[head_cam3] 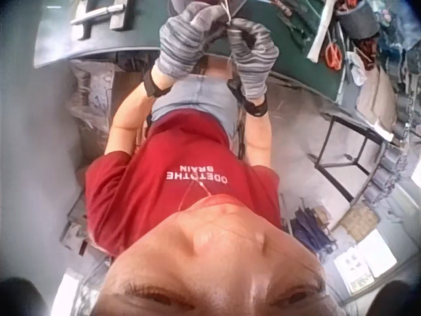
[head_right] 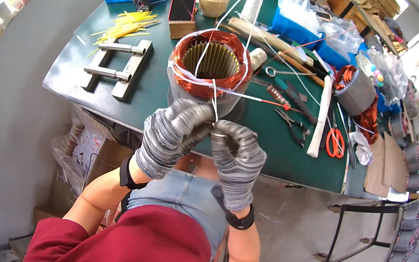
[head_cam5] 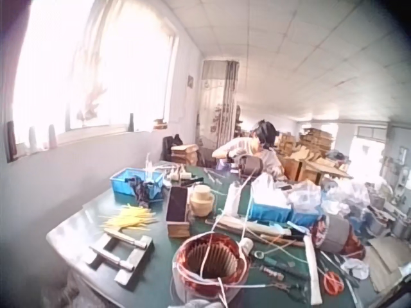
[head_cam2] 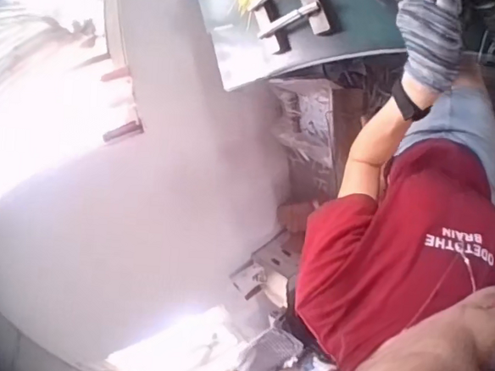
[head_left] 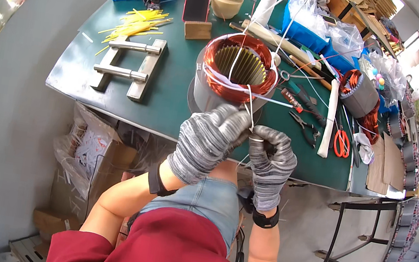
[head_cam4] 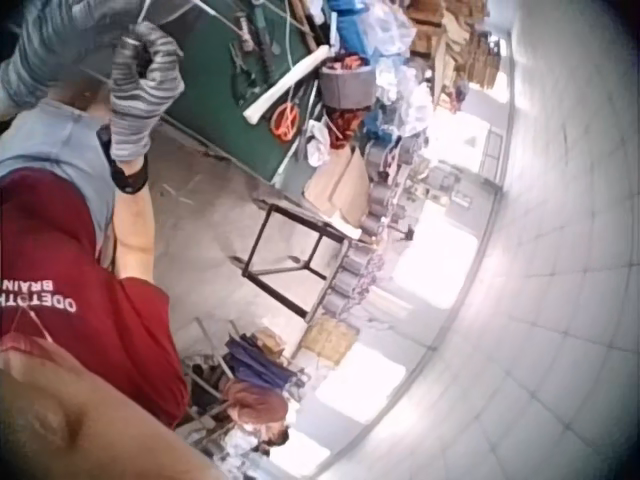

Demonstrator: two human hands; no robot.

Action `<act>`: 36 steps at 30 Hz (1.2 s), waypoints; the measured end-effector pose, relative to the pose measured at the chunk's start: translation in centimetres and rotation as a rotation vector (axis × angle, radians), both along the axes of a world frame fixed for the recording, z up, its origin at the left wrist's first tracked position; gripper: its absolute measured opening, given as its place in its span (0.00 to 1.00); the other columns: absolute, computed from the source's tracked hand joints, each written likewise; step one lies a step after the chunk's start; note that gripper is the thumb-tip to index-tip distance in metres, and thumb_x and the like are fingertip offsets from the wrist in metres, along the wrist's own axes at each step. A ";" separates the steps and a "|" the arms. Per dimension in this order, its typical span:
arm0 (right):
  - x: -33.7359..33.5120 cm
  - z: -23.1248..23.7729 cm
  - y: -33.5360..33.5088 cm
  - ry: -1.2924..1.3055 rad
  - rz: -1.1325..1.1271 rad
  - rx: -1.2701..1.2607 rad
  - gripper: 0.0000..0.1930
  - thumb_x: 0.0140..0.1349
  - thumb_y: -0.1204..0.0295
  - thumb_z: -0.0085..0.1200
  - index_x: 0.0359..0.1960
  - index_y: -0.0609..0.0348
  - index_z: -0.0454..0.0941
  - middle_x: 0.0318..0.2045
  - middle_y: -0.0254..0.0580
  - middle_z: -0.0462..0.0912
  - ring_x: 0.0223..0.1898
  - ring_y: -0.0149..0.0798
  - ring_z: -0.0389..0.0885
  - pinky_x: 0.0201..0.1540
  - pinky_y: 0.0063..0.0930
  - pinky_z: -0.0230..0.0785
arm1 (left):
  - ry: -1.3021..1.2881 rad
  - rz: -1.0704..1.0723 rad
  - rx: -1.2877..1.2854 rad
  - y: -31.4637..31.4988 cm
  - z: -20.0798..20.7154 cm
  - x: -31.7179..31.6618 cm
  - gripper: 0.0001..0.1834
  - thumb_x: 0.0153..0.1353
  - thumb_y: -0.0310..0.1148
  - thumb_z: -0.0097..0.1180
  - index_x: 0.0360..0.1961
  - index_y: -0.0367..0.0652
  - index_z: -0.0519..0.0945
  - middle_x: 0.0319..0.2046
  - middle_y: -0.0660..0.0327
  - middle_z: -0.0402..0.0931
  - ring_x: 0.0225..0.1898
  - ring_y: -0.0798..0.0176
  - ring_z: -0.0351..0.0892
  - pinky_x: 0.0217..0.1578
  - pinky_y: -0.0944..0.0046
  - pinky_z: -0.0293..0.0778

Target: The person is winding copper wire around a motor stator and tying them in place using string and zip ties.

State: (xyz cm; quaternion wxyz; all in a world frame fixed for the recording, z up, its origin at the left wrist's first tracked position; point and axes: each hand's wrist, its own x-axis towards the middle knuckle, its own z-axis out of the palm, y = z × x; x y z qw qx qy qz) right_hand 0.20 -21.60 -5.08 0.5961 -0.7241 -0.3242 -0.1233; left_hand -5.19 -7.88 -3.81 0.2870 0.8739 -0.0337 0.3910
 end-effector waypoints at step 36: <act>-1.0 -0.7 -0.2 0.779 0.647 0.313 0.15 0.64 0.66 0.46 0.51 0.53 0.70 0.21 0.28 0.69 0.20 0.25 0.63 0.23 0.19 0.60 | -0.411 0.049 0.399 4.2 -2.6 7.3 0.14 0.41 0.29 0.57 0.33 0.46 0.72 0.31 0.60 0.70 0.36 0.54 0.71 0.47 0.50 0.64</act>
